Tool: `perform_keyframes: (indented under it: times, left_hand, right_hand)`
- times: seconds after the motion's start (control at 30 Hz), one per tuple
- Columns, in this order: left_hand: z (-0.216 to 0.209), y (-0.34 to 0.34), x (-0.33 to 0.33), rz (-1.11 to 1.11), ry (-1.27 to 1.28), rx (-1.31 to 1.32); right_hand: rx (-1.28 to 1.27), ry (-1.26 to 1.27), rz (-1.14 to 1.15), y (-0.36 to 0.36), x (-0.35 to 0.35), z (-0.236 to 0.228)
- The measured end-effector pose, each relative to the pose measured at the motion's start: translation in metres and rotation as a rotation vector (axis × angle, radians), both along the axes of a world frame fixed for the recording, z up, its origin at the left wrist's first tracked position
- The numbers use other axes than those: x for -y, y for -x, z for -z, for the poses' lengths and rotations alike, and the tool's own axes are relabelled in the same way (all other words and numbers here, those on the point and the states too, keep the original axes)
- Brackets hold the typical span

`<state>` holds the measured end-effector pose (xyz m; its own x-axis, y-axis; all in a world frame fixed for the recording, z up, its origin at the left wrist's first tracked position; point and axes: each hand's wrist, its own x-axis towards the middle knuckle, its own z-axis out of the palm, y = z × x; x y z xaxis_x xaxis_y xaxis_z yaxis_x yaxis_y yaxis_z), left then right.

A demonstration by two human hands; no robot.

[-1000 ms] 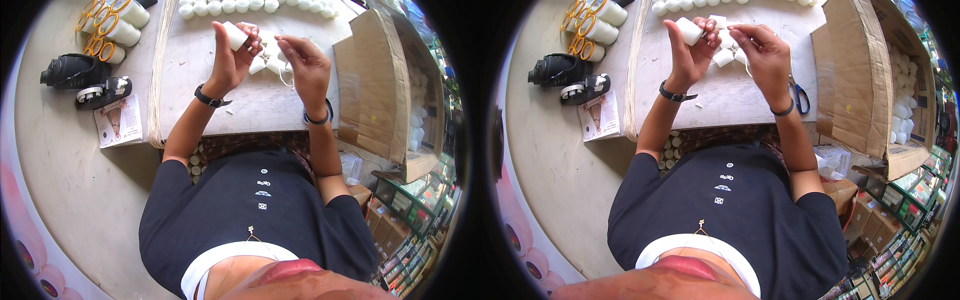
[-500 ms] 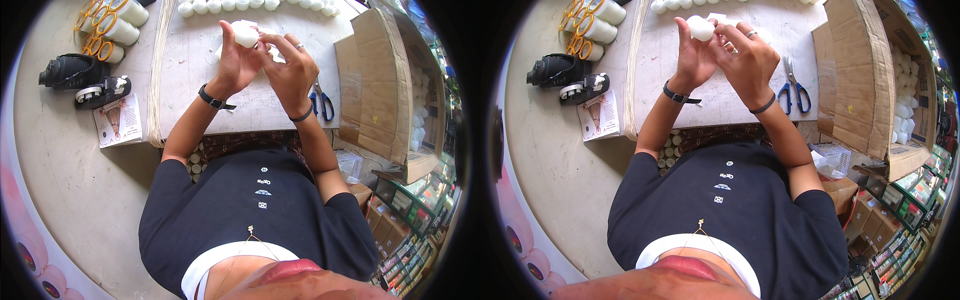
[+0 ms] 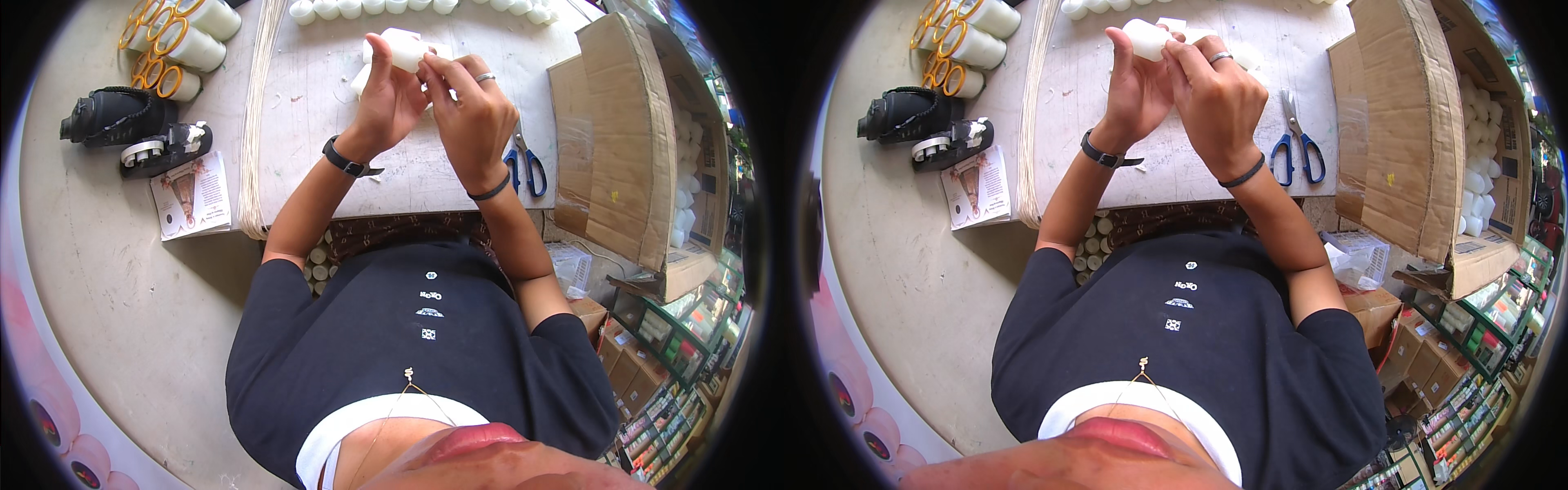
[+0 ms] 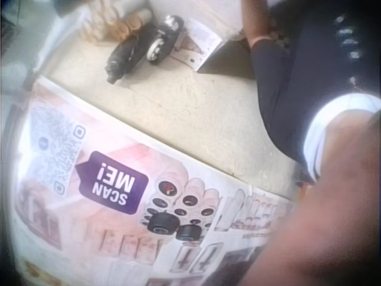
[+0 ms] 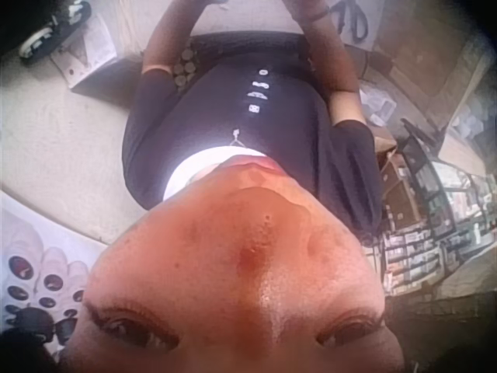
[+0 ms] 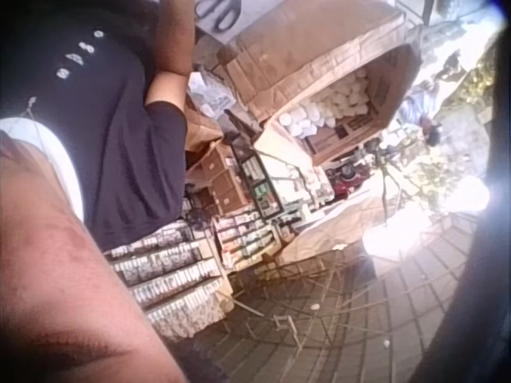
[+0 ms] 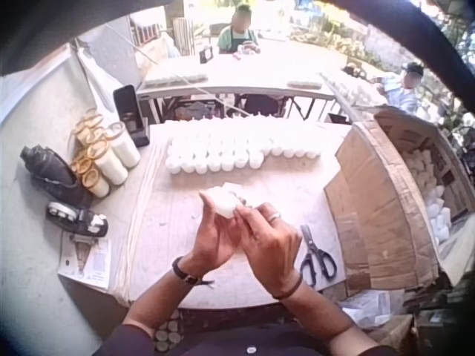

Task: The person repeatedly picks up small white cotton balls, threads them onto a thin string, and places the completed strings on the table. They also use scissors to cut the string and occasionally wipe the cotton balls with a cloth.

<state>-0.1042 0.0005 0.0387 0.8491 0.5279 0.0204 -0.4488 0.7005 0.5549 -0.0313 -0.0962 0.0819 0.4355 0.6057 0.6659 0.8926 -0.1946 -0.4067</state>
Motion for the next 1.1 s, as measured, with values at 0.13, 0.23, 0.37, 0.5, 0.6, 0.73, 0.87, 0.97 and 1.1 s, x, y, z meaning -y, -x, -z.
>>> perform_keyframes:
  times: [0.13,0.23,0.37,0.5,0.6,0.73,0.87,0.97,1.1]
  left_hand:
    - [0.003,0.004,-0.006,0.095,-0.082,0.022]
    - [0.008,0.004,-0.007,0.114,-0.020,0.050]
    - [0.002,0.002,-0.004,0.100,0.028,0.076]
    - [0.003,0.000,-0.001,0.049,0.059,0.076]
    - [-0.004,0.003,-0.001,0.106,-0.072,0.077]
    - [0.002,0.003,-0.003,0.081,-0.053,0.064]
    - [0.006,0.001,-0.005,0.041,-0.021,0.073]
    - [0.003,0.001,-0.003,0.054,-0.090,0.049]
    - [-0.005,0.002,0.003,0.027,-0.147,-0.006]
  right_hand:
    - [-0.157,-0.084,-0.127,-0.002,-0.004,-0.003]
    - [-0.315,-0.134,-0.213,-0.001,-0.003,-0.001]
    - [-0.378,-0.136,-0.255,-0.002,-0.002,0.004]
    - [-0.399,-0.077,-0.209,-0.002,-0.002,0.009]
    - [-0.337,-0.108,-0.232,-0.002,-0.006,0.011]
    - [-0.283,-0.135,-0.227,-0.002,-0.006,0.007]
    - [-0.492,-0.240,-0.276,-0.002,-0.003,0.014]
    - [-0.598,-0.320,-0.347,0.001,-0.006,0.016]
    - [-0.561,-0.312,-0.327,0.001,-0.009,0.016]
